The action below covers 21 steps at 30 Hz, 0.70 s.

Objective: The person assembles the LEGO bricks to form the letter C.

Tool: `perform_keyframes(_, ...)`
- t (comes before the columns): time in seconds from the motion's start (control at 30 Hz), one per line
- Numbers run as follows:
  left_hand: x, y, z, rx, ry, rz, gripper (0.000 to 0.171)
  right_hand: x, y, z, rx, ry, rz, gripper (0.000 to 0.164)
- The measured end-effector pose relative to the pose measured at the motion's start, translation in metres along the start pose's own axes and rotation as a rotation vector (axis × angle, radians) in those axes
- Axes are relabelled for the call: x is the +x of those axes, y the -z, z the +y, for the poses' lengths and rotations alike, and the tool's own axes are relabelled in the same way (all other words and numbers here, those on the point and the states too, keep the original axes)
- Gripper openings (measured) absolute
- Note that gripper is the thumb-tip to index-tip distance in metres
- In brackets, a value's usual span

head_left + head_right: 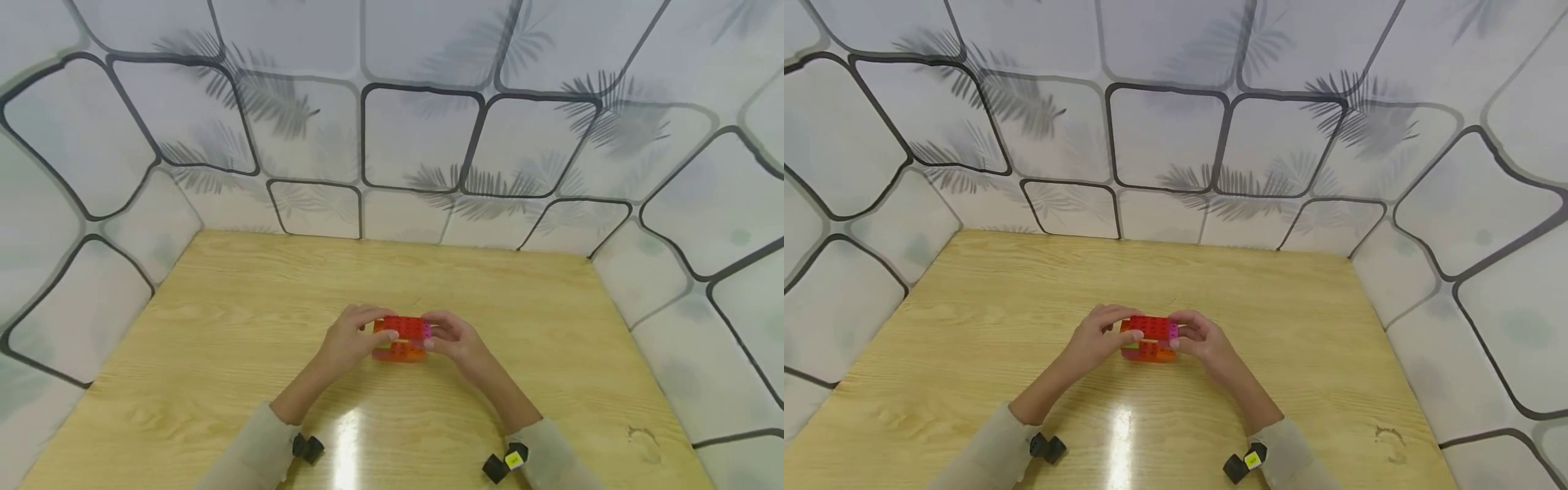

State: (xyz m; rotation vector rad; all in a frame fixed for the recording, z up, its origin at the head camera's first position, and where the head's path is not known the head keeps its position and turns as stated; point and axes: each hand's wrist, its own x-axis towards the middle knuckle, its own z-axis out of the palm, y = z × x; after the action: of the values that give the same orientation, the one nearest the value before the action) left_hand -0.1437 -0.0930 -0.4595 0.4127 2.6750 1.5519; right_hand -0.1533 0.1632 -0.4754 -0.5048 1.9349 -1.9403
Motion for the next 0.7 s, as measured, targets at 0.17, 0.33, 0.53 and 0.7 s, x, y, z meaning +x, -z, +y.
perform_keyframes(0.17,0.0,-0.001,0.001,-0.005,-0.019,-0.004,0.037,-0.004,0.003,-0.003,-0.097,0.027,0.004,0.043)
perform_keyframes(0.33,-0.003,-0.001,0.001,-0.047,-0.03,-0.017,0.038,-0.005,0.001,-0.01,-0.166,0.056,0.01,0.043)
perform_keyframes(0.53,-0.003,-0.001,0.0,-0.044,-0.044,-0.024,0.039,-0.006,0.001,-0.011,-0.244,0.078,0.022,0.041)
perform_keyframes(0.7,-0.005,0.005,0.001,-0.047,-0.044,-0.041,0.047,-0.008,0.001,-0.011,-0.252,0.091,0.029,0.041)
